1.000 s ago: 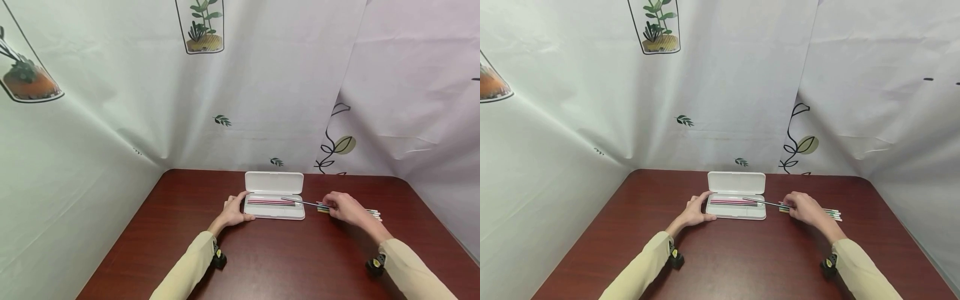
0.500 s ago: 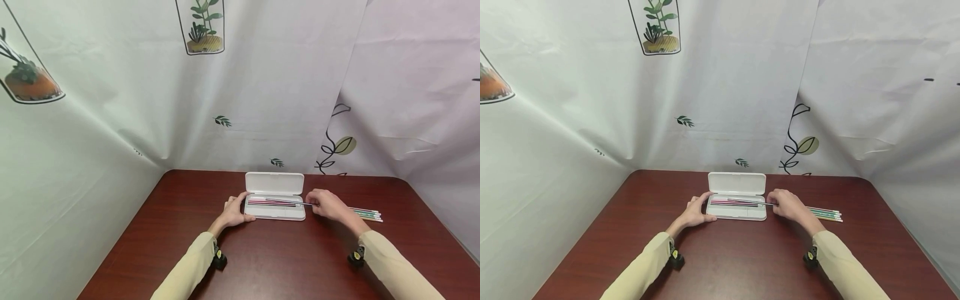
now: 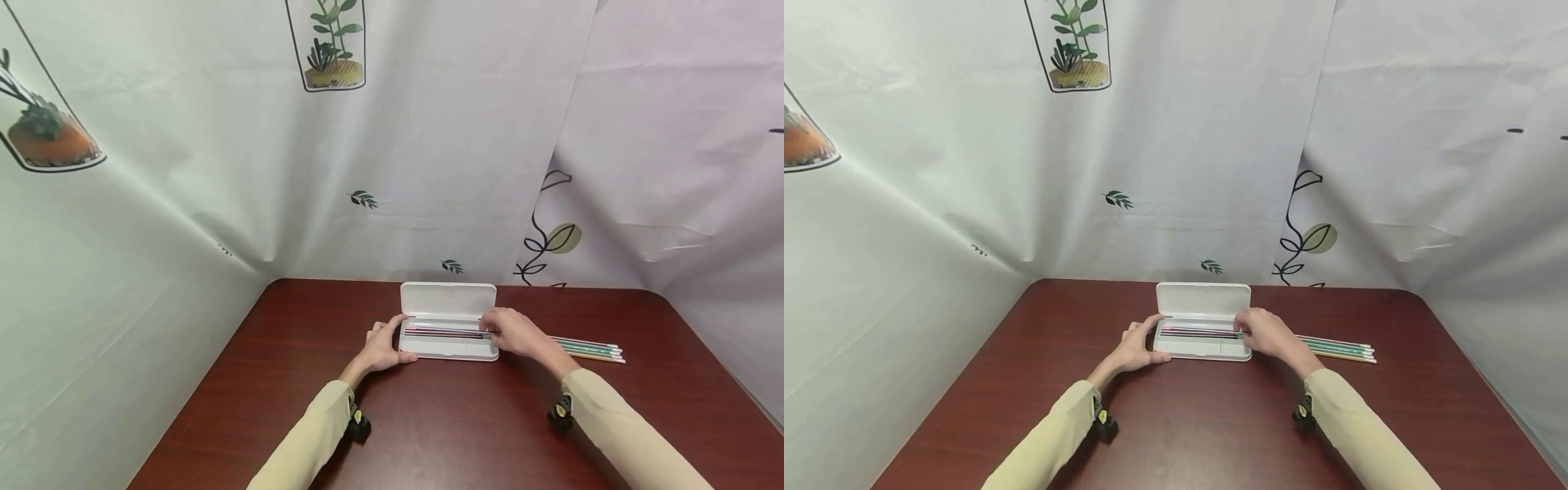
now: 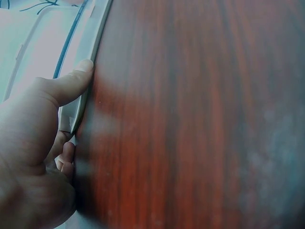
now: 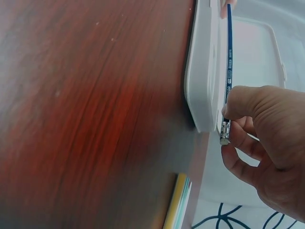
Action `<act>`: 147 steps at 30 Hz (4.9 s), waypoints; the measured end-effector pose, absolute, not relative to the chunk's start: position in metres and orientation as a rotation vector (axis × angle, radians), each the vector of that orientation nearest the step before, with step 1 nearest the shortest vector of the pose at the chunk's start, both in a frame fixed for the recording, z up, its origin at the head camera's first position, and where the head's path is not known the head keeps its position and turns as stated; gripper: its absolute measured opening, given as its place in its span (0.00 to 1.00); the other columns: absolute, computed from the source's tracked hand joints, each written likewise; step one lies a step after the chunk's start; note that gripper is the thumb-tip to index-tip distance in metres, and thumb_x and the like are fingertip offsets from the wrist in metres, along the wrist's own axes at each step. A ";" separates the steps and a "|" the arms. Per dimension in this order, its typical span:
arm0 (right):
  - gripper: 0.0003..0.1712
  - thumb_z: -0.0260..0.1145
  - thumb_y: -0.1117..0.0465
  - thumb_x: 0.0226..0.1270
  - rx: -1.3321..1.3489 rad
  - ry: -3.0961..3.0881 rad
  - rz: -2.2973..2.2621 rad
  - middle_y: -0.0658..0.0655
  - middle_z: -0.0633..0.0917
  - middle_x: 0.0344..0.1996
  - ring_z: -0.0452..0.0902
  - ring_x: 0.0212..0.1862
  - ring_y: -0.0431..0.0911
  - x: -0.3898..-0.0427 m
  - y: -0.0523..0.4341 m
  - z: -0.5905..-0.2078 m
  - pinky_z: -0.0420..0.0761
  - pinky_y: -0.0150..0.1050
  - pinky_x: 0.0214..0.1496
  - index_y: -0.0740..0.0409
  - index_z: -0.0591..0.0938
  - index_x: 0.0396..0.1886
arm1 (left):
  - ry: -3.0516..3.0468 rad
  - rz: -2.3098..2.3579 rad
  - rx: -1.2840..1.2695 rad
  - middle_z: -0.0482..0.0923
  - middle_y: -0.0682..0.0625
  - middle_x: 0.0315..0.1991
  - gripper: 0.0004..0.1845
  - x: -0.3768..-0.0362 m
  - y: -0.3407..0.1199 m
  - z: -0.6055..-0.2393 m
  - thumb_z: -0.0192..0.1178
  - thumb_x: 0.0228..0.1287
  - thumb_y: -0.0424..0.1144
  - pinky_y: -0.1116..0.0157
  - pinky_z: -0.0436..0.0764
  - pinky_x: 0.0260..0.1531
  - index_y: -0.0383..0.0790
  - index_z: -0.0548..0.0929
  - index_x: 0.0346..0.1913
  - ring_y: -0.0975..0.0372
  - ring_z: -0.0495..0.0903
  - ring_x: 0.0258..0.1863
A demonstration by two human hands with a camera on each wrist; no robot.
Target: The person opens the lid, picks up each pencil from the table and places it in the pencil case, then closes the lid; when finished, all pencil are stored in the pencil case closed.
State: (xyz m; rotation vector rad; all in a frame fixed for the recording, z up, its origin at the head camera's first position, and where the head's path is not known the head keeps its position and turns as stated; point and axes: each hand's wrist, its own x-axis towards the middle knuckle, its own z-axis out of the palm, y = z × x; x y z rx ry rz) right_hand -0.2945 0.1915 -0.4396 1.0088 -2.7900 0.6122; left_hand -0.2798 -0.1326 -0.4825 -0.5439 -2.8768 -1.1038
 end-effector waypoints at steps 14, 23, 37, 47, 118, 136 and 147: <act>0.12 0.68 0.74 0.52 1.060 -2.796 0.570 0.47 0.80 0.32 0.73 0.32 0.42 -0.298 0.174 -0.439 0.76 0.41 0.36 0.53 0.84 0.32 | -2.884 -1.102 -0.507 0.75 0.41 0.52 0.48 -0.279 -0.132 -0.485 0.80 0.45 0.48 0.52 0.65 0.48 0.48 0.69 0.71 0.49 0.67 0.54; 0.12 0.67 0.75 0.51 1.100 -2.787 0.528 0.49 0.80 0.31 0.72 0.31 0.42 -0.300 0.168 -0.438 0.75 0.41 0.35 0.55 0.83 0.32 | -2.879 -1.112 -0.507 0.75 0.40 0.52 0.48 -0.279 -0.132 -0.483 0.81 0.45 0.48 0.52 0.65 0.48 0.48 0.69 0.71 0.48 0.67 0.54; 0.10 0.66 0.75 0.55 1.080 -2.778 0.585 0.50 0.81 0.30 0.72 0.31 0.42 -0.300 0.173 -0.437 0.76 0.40 0.34 0.55 0.84 0.32 | -2.887 -1.108 -0.510 0.75 0.41 0.52 0.48 -0.279 -0.132 -0.482 0.80 0.46 0.48 0.53 0.65 0.48 0.49 0.68 0.71 0.49 0.67 0.54; 0.08 0.67 0.74 0.57 0.986 -2.735 0.619 0.47 0.80 0.30 0.72 0.30 0.41 -0.289 0.209 -0.435 0.76 0.41 0.34 0.58 0.85 0.33 | -2.887 -1.116 -0.524 0.75 0.41 0.52 0.48 -0.278 -0.132 -0.481 0.80 0.47 0.49 0.52 0.65 0.48 0.48 0.68 0.72 0.48 0.67 0.54; 0.17 0.71 0.78 0.45 0.711 -2.814 0.418 0.45 0.72 0.25 0.64 0.26 0.37 -0.226 0.377 -0.464 0.68 0.39 0.26 0.54 0.79 0.27 | -2.870 -1.094 -0.544 0.77 0.42 0.52 0.48 -0.279 -0.133 -0.482 0.80 0.46 0.48 0.53 0.64 0.48 0.46 0.68 0.71 0.49 0.67 0.55; 0.19 0.72 0.79 0.43 0.825 -2.655 0.523 0.40 0.73 0.26 0.63 0.26 0.32 -0.234 0.355 -0.463 0.67 0.35 0.25 0.51 0.81 0.28 | -2.883 -1.118 -0.542 0.76 0.42 0.51 0.48 -0.277 -0.132 -0.479 0.80 0.46 0.47 0.53 0.64 0.48 0.46 0.68 0.72 0.50 0.68 0.54; 0.18 0.71 0.78 0.42 0.919 -2.632 0.593 0.43 0.74 0.25 0.65 0.27 0.34 -0.252 0.325 -0.455 0.69 0.35 0.27 0.54 0.81 0.29 | -2.875 -1.121 -0.548 0.77 0.43 0.52 0.48 -0.279 -0.131 -0.479 0.80 0.46 0.47 0.54 0.64 0.48 0.46 0.69 0.71 0.50 0.68 0.54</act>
